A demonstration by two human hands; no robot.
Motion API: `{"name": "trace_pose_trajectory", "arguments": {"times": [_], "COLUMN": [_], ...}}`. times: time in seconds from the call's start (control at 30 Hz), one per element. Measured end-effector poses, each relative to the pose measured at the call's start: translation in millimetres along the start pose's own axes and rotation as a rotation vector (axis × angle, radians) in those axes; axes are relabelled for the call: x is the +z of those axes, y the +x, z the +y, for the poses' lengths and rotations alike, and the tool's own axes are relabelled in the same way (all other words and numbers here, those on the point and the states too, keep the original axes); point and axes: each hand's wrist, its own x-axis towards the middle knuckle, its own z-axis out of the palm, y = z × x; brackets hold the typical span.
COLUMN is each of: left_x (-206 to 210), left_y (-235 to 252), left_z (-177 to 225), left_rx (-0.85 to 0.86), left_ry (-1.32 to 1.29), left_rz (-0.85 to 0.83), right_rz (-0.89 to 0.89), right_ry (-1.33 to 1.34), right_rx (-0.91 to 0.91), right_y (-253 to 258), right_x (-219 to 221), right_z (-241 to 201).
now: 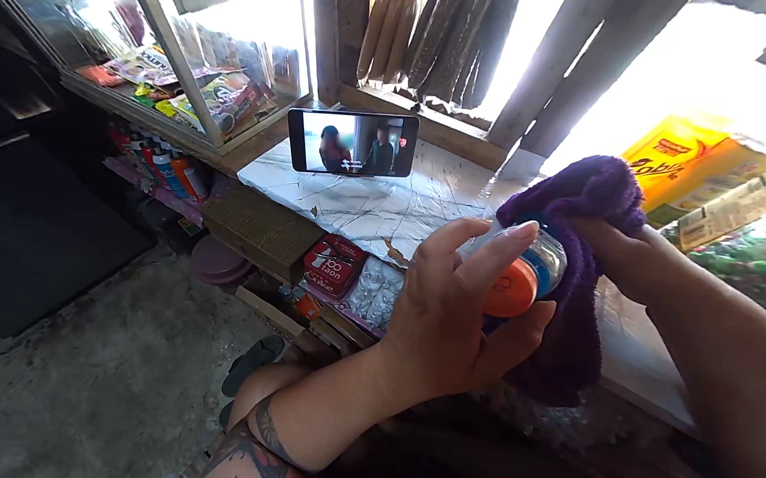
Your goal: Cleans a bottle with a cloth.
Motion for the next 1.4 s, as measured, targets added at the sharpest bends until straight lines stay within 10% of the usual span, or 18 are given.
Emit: {"name": "trace_pose_trajectory", "arguments": {"times": [0.8,1.4], "left_x": [12.3,14.9], "left_y": [-3.3,-6.8], "left_z": [-4.9,-1.4], "left_rx": [-0.216,-0.121], "left_ry": [-0.668,-0.673], "left_rz": [0.074,0.042], "right_rz": [-0.014,-0.343], "right_ry": [-0.280,-0.467], "right_rx": [-0.049,-0.777], "right_y": [-7.2,-31.1], "right_x": [15.8,29.9], "right_z": [1.2,-10.6]}}
